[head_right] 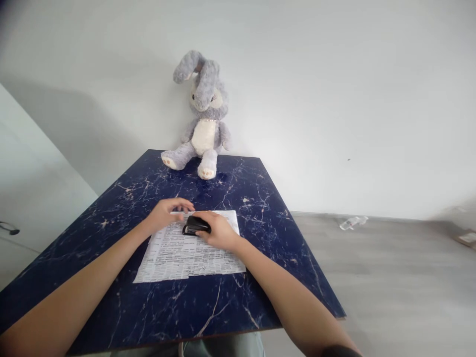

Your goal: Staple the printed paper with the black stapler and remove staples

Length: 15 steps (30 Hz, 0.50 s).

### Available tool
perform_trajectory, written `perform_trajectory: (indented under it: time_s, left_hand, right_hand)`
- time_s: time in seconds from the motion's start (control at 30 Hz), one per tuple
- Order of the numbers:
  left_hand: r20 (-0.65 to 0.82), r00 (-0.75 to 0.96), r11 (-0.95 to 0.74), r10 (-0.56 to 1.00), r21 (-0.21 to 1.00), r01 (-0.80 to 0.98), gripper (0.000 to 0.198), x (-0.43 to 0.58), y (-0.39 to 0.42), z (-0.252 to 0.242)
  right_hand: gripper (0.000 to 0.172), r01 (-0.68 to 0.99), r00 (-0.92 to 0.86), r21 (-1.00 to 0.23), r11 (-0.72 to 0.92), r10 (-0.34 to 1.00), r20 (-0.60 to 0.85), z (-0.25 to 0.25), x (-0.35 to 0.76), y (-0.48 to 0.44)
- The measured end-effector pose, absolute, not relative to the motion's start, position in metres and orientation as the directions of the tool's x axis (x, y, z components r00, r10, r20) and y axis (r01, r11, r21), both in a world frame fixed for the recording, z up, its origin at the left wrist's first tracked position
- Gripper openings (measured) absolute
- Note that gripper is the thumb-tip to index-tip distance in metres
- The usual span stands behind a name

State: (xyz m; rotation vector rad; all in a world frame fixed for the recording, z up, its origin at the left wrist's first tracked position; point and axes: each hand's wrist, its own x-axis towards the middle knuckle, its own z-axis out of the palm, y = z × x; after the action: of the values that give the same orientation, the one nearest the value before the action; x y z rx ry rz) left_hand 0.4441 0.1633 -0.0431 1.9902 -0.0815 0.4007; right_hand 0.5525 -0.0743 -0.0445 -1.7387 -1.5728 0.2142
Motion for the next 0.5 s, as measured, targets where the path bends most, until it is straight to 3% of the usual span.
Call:
perform_trajectory:
  time_s: [0.07,0.17,0.3,0.5]
  left_hand:
    - [0.389,0.863,-0.282,0.323,0.91,-0.305,0.039,0.445,0.177,-0.043]
    - [0.366,0.764,-0.087,0.531,0.921,-0.381,0.037,0.447,0.19,-0.048]
    - [0.317,0.764,0.04,0.562,0.912,-0.408,0.03,0.448,0.194,-0.053]
    - [0.265,0.758,0.079,0.596,0.92,-0.384,0.028,0.45,0.191,-0.052]
  right_hand:
    - [0.053,0.808,0.208,-0.589,0.024,0.924,0.322,-0.045,0.549,-0.071]
    - [0.058,0.821,0.211,-0.572,-0.008,0.934,0.289,-0.046,0.549,-0.072]
    - [0.061,0.825,0.23,-0.563,-0.054,0.941,0.247,-0.043,0.558,-0.091]
    - [0.052,0.79,0.31,-0.601,-0.123,0.925,0.219,-0.042,0.601,-0.169]
